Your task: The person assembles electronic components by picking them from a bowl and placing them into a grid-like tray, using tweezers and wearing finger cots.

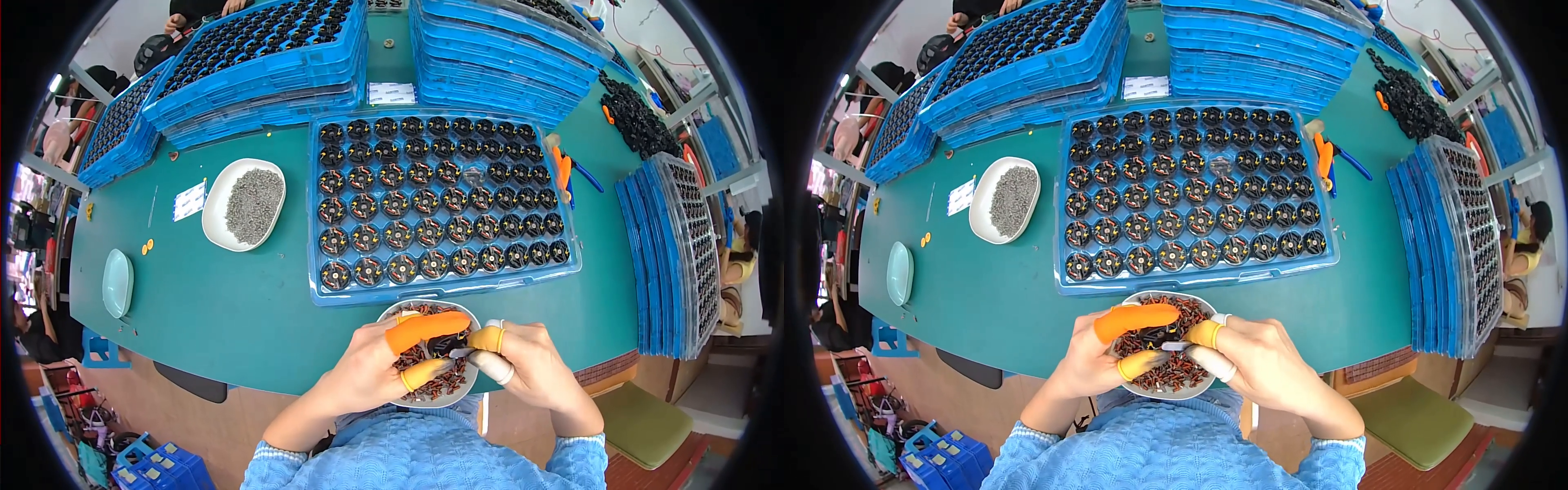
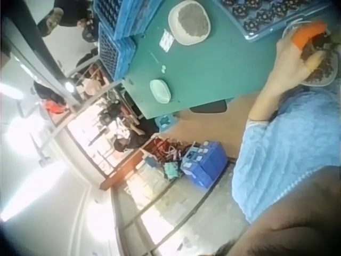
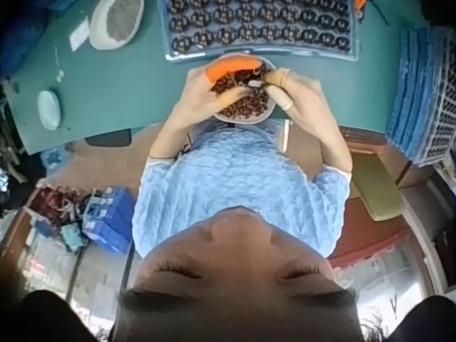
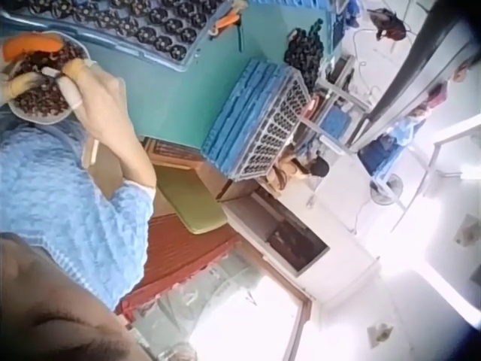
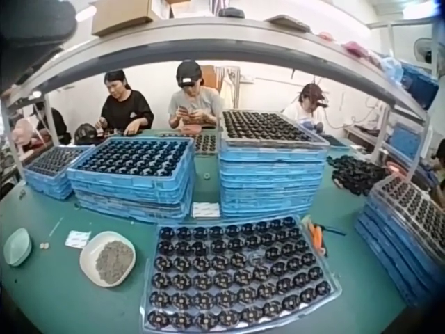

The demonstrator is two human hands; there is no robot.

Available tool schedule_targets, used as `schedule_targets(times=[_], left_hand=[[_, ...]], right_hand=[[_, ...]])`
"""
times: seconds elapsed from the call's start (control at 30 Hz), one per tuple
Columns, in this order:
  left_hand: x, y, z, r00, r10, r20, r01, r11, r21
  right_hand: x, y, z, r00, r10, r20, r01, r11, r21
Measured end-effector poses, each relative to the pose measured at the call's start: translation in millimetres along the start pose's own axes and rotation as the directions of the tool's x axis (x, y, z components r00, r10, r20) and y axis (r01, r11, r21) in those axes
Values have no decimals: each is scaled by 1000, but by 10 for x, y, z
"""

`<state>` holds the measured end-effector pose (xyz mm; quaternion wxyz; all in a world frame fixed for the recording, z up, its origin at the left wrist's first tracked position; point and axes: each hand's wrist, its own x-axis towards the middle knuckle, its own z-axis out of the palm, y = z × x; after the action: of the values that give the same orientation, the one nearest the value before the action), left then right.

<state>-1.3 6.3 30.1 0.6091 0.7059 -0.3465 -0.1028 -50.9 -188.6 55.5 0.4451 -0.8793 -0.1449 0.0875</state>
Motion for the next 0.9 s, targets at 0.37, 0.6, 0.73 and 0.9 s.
schedule_targets(times=[0.37,0.6,0.73,0.9], left_hand=[[-29,-148,27,983,-176,-46,169,976,-137],[-92,-200,-36,978,-127,-163,43,896,-442],[-91,-186,-31,991,-95,-91,41,882,-470],[-104,-158,16,991,-84,-102,21,863,-504]], right_hand=[[114,178,81,989,-104,-110,100,994,-40],[-304,517,-172,903,149,-404,-231,960,-161],[-276,431,-129,883,83,-461,-352,767,-537],[-42,120,190,975,-216,-40,168,849,-501]])
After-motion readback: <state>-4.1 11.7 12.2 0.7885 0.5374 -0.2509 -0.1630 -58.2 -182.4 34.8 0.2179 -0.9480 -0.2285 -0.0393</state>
